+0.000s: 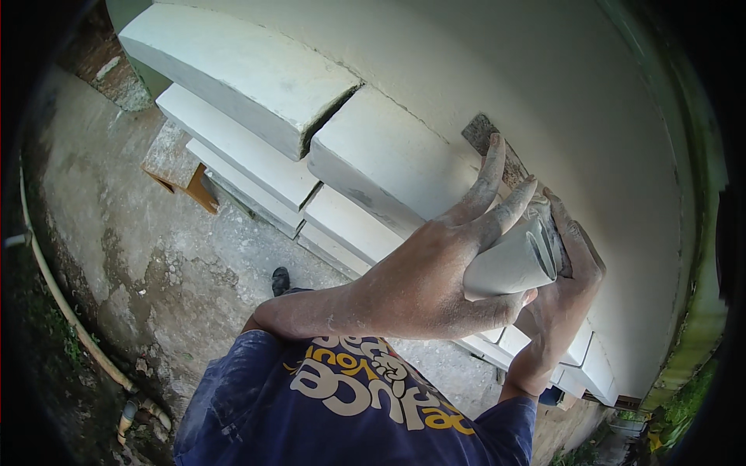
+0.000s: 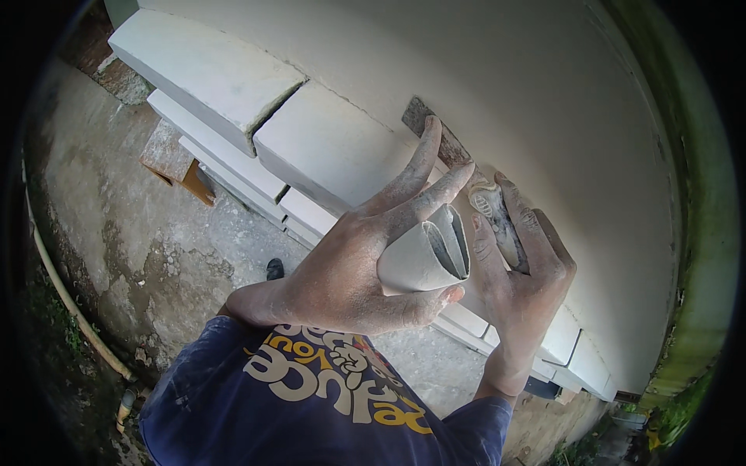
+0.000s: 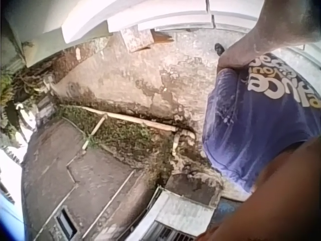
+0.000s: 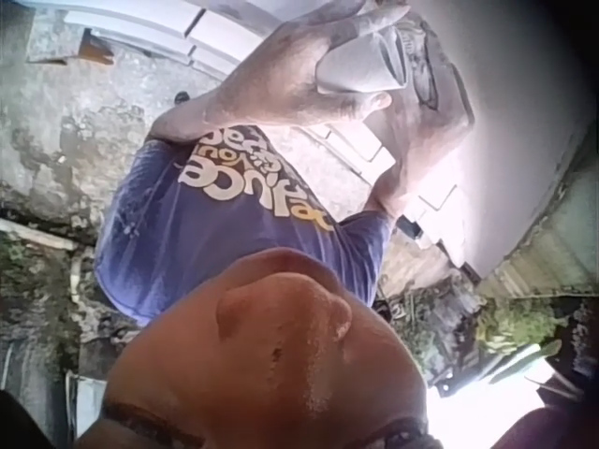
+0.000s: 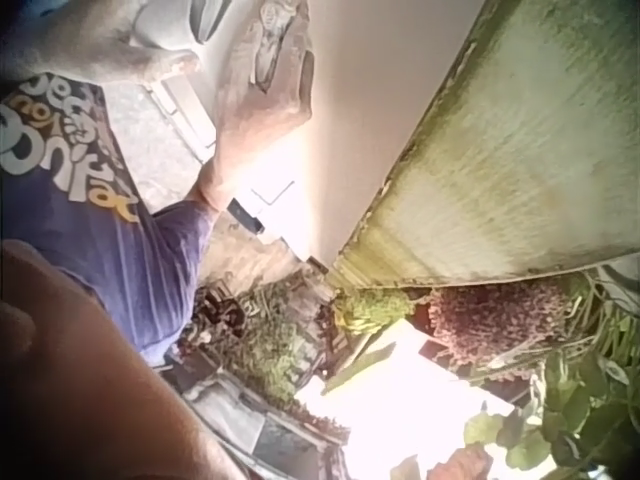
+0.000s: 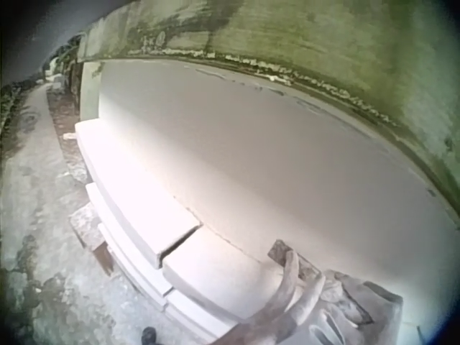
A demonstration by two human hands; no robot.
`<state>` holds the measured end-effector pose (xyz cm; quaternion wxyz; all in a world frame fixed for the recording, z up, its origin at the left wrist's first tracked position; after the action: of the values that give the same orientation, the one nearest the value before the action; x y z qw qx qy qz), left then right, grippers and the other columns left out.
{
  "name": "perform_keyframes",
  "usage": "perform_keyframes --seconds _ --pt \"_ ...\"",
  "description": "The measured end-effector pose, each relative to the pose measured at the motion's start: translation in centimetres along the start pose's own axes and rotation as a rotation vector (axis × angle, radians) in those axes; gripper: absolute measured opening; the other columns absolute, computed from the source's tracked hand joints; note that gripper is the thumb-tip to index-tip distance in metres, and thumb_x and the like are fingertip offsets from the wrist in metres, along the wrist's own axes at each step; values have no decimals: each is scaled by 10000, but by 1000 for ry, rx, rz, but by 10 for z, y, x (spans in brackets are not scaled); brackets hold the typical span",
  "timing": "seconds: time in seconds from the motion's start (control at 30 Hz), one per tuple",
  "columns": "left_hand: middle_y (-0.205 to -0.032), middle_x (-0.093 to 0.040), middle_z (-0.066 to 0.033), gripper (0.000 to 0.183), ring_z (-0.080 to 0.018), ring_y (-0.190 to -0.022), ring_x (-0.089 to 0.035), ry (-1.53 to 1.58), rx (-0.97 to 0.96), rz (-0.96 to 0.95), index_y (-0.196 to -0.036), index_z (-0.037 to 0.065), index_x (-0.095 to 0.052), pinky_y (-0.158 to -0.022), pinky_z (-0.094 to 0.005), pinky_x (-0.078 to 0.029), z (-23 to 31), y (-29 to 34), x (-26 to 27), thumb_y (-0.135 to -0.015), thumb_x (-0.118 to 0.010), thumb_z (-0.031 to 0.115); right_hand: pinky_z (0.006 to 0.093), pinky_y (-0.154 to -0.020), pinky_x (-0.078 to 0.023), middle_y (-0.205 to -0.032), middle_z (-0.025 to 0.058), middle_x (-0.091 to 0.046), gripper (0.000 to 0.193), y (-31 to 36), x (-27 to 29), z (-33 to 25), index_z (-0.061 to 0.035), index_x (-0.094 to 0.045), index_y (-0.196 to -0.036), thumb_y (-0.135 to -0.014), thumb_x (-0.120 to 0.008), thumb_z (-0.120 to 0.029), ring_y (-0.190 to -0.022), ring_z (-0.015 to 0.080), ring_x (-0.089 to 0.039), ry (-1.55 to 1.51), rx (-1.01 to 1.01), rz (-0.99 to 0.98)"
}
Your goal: Filling cracks and smoothing a wall surface using a scraper and a sanding block.
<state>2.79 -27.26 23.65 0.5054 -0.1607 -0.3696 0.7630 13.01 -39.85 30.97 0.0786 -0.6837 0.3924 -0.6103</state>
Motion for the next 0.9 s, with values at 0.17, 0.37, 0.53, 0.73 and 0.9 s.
perform_keyframes --seconds 0.17,0.37,0.53,0.73,0.9 --pt "-1578 86 -432 970 -637 -1394 -252 -6 5 0 -1587 -38 -155 -1075 -595 -463 0 1 1 -908 -731 348 369 -862 -578 -1050 189 -756 420 1 2 2 29 -751 -1139 -769 -850 -144 -962 267 -741 23 8 -10" --pt "-1579 82 -431 965 -632 -1398 -251 27 -1 4 -1583 -39 -178 -1088 -593 -453 -3 2 1 -905 -735 364 363 -838 -583 -1017 193 -757 412 0 3 3 35 -754 -1124 -771 -851 -153 -924 265 -746 -14 -23 11" --pt "-1578 76 -434 940 -627 -1410 -234 31 45 -37 -1570 -60 -203 -1103 -591 -436 2 -1 3 -906 -737 337 350 -821 -582 -996 187 -756 384 0 3 5 39 -755 -1102 -782 -844 -155 -896 256 -743 -16 -48 17" --pt "-1568 60 -452 932 -629 -1405 -245 56 47 -26 -1555 -91 -214 -1101 -583 -439 2 0 5 -906 -737 325 337 -811 -575 -975 182 -756 382 2 -2 9 45 -749 -1100 -792 -838 -161 -875 247 -739 -99 -71 10" --pt "-1563 51 -461 918 -631 -1410 -222 29 29 -15 -1546 -105 -223 -1095 -582 -439 -1 0 5 -911 -731 319 337 -804 -571 -966 179 -756 387 3 -8 1 44 -745 -1119 -809 -833 -170 -863 236 -734 -35 12 19"
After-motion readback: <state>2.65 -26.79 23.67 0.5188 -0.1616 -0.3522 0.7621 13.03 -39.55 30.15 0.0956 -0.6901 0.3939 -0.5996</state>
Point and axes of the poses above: each hand's wrist, its own y-axis away from the middle knuckle, its own x-axis out of the back of the hand, z = x × y, the point moved 4 cm from there along -y, towards the middle knuckle
